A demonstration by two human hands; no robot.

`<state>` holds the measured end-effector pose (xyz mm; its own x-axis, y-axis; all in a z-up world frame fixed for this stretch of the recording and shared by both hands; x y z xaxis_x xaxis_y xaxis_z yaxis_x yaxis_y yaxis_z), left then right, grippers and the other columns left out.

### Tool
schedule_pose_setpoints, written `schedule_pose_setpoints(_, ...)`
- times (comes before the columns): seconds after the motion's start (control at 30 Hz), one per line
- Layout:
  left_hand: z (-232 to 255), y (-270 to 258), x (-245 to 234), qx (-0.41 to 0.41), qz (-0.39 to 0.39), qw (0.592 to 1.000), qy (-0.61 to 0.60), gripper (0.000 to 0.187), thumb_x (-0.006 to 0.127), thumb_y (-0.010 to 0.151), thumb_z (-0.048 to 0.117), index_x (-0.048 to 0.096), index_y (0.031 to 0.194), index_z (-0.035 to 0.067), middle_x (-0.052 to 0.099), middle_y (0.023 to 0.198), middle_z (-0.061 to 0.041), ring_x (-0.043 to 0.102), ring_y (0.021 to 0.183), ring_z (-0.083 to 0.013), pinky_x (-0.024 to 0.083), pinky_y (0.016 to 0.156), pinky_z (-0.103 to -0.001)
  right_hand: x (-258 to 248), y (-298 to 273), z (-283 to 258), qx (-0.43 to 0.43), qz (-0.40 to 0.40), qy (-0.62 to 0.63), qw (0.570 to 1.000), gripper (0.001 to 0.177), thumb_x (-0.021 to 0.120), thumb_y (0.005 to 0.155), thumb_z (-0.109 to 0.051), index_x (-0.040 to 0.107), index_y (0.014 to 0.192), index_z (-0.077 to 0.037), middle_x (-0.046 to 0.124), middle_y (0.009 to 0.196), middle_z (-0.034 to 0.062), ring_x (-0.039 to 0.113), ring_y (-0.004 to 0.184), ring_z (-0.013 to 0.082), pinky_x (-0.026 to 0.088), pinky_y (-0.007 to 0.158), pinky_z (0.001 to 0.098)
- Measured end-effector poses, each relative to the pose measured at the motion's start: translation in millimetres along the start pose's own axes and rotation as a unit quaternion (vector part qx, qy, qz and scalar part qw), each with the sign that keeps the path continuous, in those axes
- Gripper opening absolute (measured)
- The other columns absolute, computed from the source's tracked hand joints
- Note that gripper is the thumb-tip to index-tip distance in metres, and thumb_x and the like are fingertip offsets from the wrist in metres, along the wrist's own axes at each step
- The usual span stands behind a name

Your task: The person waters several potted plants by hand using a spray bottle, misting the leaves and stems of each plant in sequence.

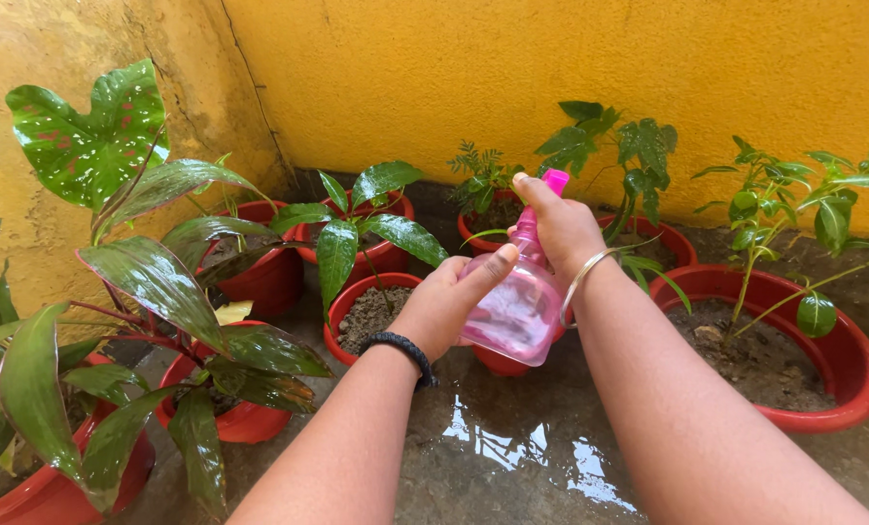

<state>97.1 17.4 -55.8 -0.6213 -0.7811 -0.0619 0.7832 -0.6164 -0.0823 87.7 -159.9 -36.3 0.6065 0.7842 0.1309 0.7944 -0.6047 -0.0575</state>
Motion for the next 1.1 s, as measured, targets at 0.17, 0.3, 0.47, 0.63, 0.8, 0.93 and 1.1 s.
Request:
schedule_pose_setpoints(0.17, 6.1, 2.0, -1.6, 0.028, -0.015, 0.999, -0.012, 0.074, 0.070, 0.078, 0.067, 0.066, 0.113, 0.002, 0.071, 0.090, -0.004, 0.066, 0.073, -0.0094, 0.055, 0.061, -0.027, -11.3, -4.9, -14.8, -0.056, 0.061, -0.084, 0.993, 0.055, 0.075, 0.083, -0.054, 0.068, 0.080, 0.001, 0.065, 0.068, 0.0091, 0.057, 0.052, 0.0172, 0.044, 0.049, 0.0329)
schedule_pose_setpoints(0.3, 16.9, -4.9, -0.5, 0.062, 0.011, 0.998, 0.020, 0.073, 0.070, 0.078, 0.067, 0.069, 0.108, 0.000, 0.074, 0.090, -0.009, 0.068, 0.076, -0.0128, 0.056, 0.066, -0.028, 3.8, -3.2, -7.1, -0.011, -0.031, 0.008, 0.999, 0.056, 0.075, 0.083, -0.057, 0.066, 0.092, -0.002, 0.069, 0.072, 0.0100, 0.060, 0.054, 0.0177, 0.048, 0.051, 0.0322)
schedule_pose_setpoints(0.47, 33.5, -21.5, -4.7, 0.075, 0.093, 0.985, 0.127, 0.070, 0.068, 0.078, 0.066, 0.073, 0.104, 0.001, 0.078, 0.095, -0.010, 0.072, 0.085, -0.0128, 0.056, 0.080, -0.029, 17.6, -13.6, 1.1, 0.051, -0.149, 0.140, 0.977, 0.051, 0.076, 0.081, -0.053, 0.058, 0.102, -0.010, 0.069, 0.080, 0.0095, 0.068, 0.066, 0.0183, 0.059, 0.062, 0.0356)
schedule_pose_setpoints(0.63, 38.8, -22.3, -2.3, 0.071, 0.085, 0.989, 0.097, 0.069, 0.068, 0.078, 0.064, 0.073, 0.106, 0.002, 0.078, 0.095, -0.008, 0.071, 0.084, -0.0129, 0.056, 0.079, -0.029, 16.3, -14.0, -3.6, 0.032, -0.177, 0.137, 0.974, 0.045, 0.076, 0.083, -0.050, 0.060, 0.101, -0.012, 0.068, 0.080, 0.0064, 0.065, 0.066, 0.0164, 0.057, 0.064, 0.0345)
schedule_pose_setpoints(0.8, 42.9, -16.3, 2.2, 0.082, 0.056, 0.993, 0.066, 0.067, 0.069, 0.080, 0.061, 0.071, 0.109, 0.001, 0.076, 0.095, -0.008, 0.070, 0.082, -0.0129, 0.057, 0.076, -0.030, 18.1, -5.3, -9.7, 0.011, -0.147, 0.141, 0.979, 0.042, 0.076, 0.085, -0.050, 0.061, 0.100, -0.013, 0.065, 0.077, 0.0056, 0.060, 0.061, 0.0153, 0.052, 0.058, 0.0340)
schedule_pose_setpoints(0.93, 44.4, -12.2, 1.7, 0.100, 0.056, 0.989, 0.095, 0.068, 0.067, 0.082, 0.062, 0.071, 0.109, 0.000, 0.077, 0.095, -0.007, 0.071, 0.085, -0.0107, 0.056, 0.079, -0.027, 9.8, -3.9, -16.9, -0.022, -0.117, 0.085, 0.989, 0.042, 0.074, 0.086, -0.048, 0.065, 0.099, -0.010, 0.066, 0.078, 0.0051, 0.060, 0.061, 0.0122, 0.051, 0.056, 0.0291)
schedule_pose_setpoints(1.1, 44.0, -5.6, 5.1, 0.109, 0.044, 0.990, 0.075, 0.070, 0.067, 0.083, 0.062, 0.071, 0.110, -0.001, 0.077, 0.097, -0.007, 0.069, 0.087, -0.0110, 0.056, 0.080, -0.027, -2.3, -2.8, -24.4, -0.066, -0.065, 0.043, 0.995, 0.045, 0.077, 0.088, -0.046, 0.067, 0.094, -0.003, 0.065, 0.077, 0.0062, 0.057, 0.059, 0.0116, 0.046, 0.053, 0.0285)
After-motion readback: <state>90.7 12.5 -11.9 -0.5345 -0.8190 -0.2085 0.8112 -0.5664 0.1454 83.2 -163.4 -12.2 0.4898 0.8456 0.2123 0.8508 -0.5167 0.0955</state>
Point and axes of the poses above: each hand's wrist, its own y-axis towards the middle knuckle, its own x-axis out of the palm, z = x × y, the point moved 9 cm from there along y, towards the middle knuckle
